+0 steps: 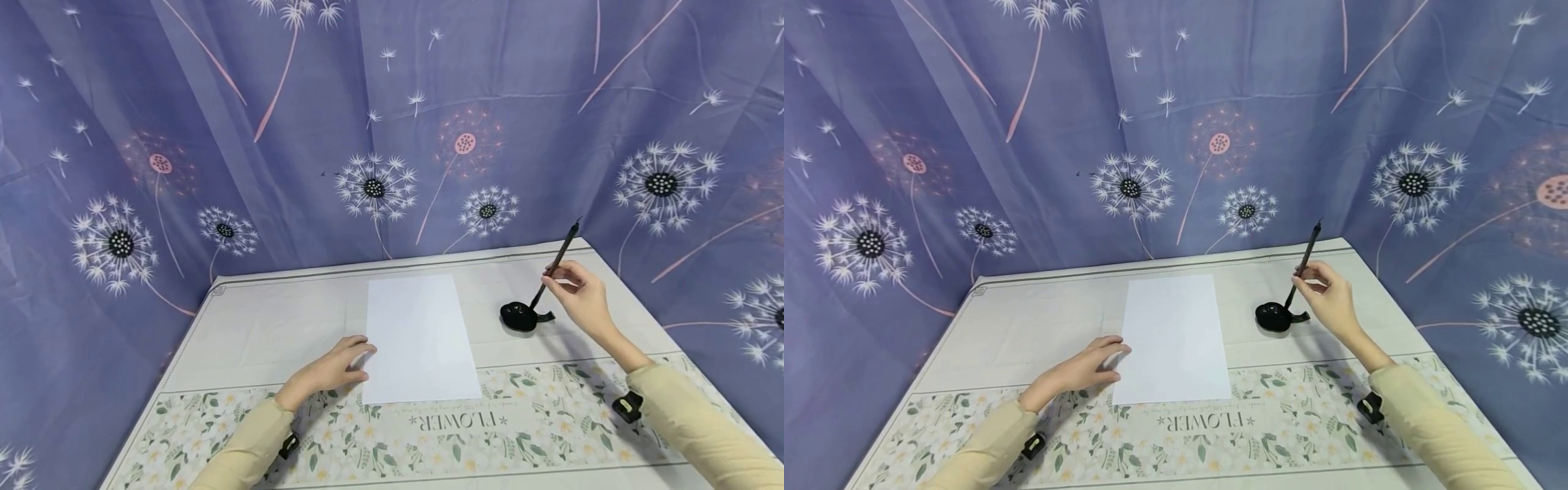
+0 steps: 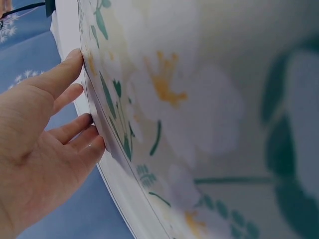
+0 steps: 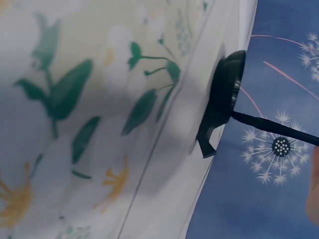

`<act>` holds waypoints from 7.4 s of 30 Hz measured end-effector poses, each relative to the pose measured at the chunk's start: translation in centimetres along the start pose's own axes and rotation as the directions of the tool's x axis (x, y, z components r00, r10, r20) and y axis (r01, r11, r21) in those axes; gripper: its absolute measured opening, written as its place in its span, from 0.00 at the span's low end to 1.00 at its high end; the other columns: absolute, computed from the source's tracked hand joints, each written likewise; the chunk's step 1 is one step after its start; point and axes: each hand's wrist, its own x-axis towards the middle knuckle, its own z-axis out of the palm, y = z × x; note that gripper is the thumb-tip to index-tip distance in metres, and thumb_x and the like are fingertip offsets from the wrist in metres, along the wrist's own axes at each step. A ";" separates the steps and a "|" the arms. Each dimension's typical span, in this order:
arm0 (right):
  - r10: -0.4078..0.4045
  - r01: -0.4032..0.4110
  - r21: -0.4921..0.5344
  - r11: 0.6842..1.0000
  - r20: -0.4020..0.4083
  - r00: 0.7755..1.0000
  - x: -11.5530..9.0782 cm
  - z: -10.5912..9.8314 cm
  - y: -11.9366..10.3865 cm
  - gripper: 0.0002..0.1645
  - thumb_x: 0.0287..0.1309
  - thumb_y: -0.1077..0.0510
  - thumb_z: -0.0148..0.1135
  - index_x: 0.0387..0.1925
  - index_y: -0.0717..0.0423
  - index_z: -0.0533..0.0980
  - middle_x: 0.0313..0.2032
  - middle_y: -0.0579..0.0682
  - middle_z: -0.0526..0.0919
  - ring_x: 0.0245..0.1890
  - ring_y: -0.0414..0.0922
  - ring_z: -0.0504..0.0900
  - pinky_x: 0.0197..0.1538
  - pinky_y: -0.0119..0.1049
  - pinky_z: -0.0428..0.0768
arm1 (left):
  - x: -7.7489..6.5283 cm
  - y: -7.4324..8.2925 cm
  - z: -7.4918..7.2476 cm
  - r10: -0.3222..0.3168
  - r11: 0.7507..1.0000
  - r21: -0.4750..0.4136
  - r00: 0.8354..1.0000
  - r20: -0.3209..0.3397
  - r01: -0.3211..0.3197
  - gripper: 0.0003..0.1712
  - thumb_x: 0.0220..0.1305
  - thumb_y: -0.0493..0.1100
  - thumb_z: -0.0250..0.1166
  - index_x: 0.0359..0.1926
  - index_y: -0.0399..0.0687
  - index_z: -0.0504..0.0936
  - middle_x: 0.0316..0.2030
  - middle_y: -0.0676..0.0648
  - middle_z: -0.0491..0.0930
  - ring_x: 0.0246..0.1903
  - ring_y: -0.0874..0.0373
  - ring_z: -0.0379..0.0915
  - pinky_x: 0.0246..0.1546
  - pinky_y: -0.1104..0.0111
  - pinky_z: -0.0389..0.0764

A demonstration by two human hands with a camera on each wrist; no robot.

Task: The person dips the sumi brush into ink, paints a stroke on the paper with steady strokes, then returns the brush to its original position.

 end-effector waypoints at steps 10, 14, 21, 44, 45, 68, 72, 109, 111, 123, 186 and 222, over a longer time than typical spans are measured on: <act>0.093 -0.086 0.113 0.990 -0.059 0.994 0.0 0.0 1.3 0.12 0.52 0.79 0.62 0.39 0.82 0.71 0.32 0.33 0.84 0.35 0.25 0.83 0.42 0.17 0.80 | -0.1 0.2 0.1 0.002 1.000 -0.008 1.000 -0.010 -0.002 0.31 0.65 0.46 0.64 0.67 0.44 0.68 0.69 0.34 0.58 0.70 0.39 0.53 0.66 0.48 0.68; 0.059 -0.055 0.103 0.993 -0.037 0.998 0.1 -0.1 1.4 0.12 0.52 0.79 0.62 0.39 0.82 0.73 0.32 0.33 0.84 0.34 0.26 0.83 0.42 0.18 0.81 | -0.1 0.2 0.1 0.003 1.000 -0.017 1.000 -0.009 -0.003 0.31 0.65 0.45 0.64 0.66 0.42 0.68 0.69 0.33 0.58 0.70 0.38 0.53 0.66 0.47 0.67; 0.103 -0.087 0.136 0.987 -0.116 0.988 1.0 -0.3 0.5 0.11 0.51 0.79 0.62 0.38 0.81 0.73 0.29 0.33 0.84 0.32 0.26 0.82 0.41 0.16 0.80 | 0.1 0.0 0.1 -0.004 1.000 0.007 1.000 -0.019 0.004 0.31 0.65 0.46 0.64 0.66 0.43 0.68 0.69 0.34 0.58 0.69 0.38 0.54 0.64 0.48 0.69; 0.301 -0.168 0.510 0.844 -0.191 0.934 1.9 0.8 2.5 0.11 0.52 0.77 0.63 0.34 0.62 0.76 0.26 0.44 0.85 0.28 0.35 0.85 0.37 0.27 0.85 | 0.0 0.3 0.0 -0.014 1.000 0.008 1.000 -0.014 0.014 0.32 0.66 0.46 0.63 0.67 0.41 0.66 0.69 0.33 0.58 0.70 0.38 0.53 0.67 0.46 0.66; 0.300 -0.166 0.515 0.841 -0.189 0.935 2.0 0.9 2.5 0.11 0.52 0.77 0.63 0.35 0.62 0.77 0.26 0.44 0.85 0.28 0.35 0.85 0.37 0.27 0.85 | 0.0 0.3 0.0 -0.016 1.000 0.007 1.000 -0.014 0.016 0.32 0.66 0.46 0.63 0.67 0.41 0.66 0.69 0.33 0.58 0.70 0.38 0.53 0.67 0.46 0.65; 0.275 -0.117 0.555 0.823 -0.211 0.938 2.9 2.4 2.0 0.09 0.52 0.74 0.67 0.35 0.64 0.77 0.26 0.46 0.85 0.28 0.36 0.85 0.35 0.28 0.85 | 0.0 0.0 0.0 -0.027 1.000 -0.004 0.999 -0.023 0.027 0.34 0.66 0.47 0.63 0.68 0.40 0.64 0.69 0.34 0.57 0.70 0.38 0.53 0.67 0.47 0.65; 0.264 -0.113 0.542 0.833 -0.209 0.942 3.1 2.9 1.8 0.09 0.52 0.74 0.67 0.36 0.66 0.78 0.26 0.46 0.85 0.27 0.36 0.85 0.35 0.28 0.85 | 0.0 0.0 0.1 -0.029 1.000 -0.009 0.999 -0.027 0.029 0.36 0.65 0.47 0.64 0.69 0.38 0.63 0.70 0.33 0.57 0.70 0.38 0.53 0.67 0.47 0.65; 0.232 -0.089 0.562 0.822 -0.189 0.954 4.3 6.7 0.8 0.11 0.53 0.72 0.67 0.39 0.67 0.79 0.27 0.46 0.85 0.29 0.36 0.85 0.36 0.28 0.85 | 0.1 -0.3 0.1 -0.023 1.000 -0.016 1.000 -0.021 0.023 0.37 0.66 0.46 0.63 0.70 0.37 0.61 0.70 0.33 0.56 0.70 0.38 0.52 0.64 0.49 0.70; 0.232 -0.089 0.558 0.825 -0.192 0.954 4.4 6.9 0.8 0.13 0.52 0.71 0.68 0.41 0.72 0.77 0.27 0.46 0.85 0.29 0.36 0.85 0.35 0.27 0.85 | 0.1 -0.3 0.2 -0.021 1.000 -0.013 1.000 -0.022 0.021 0.37 0.66 0.46 0.63 0.70 0.37 0.61 0.70 0.34 0.56 0.70 0.39 0.53 0.64 0.49 0.69; 0.194 -0.065 0.516 0.854 -0.199 0.961 4.8 8.5 0.5 0.15 0.53 0.73 0.65 0.43 0.79 0.73 0.26 0.43 0.84 0.26 0.35 0.84 0.34 0.26 0.85 | 0.0 -0.2 0.2 -0.024 1.000 -0.020 1.000 -0.020 0.024 0.37 0.66 0.47 0.63 0.70 0.38 0.61 0.70 0.34 0.56 0.70 0.39 0.53 0.65 0.48 0.68; 0.142 -0.066 0.499 0.864 -0.116 0.983 5.1 14.1 -2.5 0.14 0.51 0.76 0.65 0.41 0.77 0.74 0.26 0.38 0.83 0.26 0.32 0.80 0.33 0.20 0.81 | 0.0 -0.2 0.4 -0.012 1.000 -0.015 1.000 -0.025 0.012 0.36 0.67 0.46 0.62 0.70 0.37 0.61 0.70 0.33 0.55 0.70 0.39 0.52 0.65 0.49 0.68; 0.122 -0.107 0.480 0.871 0.000 0.993 4.4 15.8 -5.9 0.17 0.53 0.73 0.66 0.43 0.82 0.72 0.27 0.47 0.84 0.27 0.33 0.79 0.33 0.21 0.80 | 0.0 -0.2 0.4 -0.022 1.000 -0.016 1.000 -0.017 0.021 0.36 0.67 0.46 0.62 0.70 0.38 0.60 0.71 0.35 0.54 0.71 0.40 0.52 0.66 0.50 0.68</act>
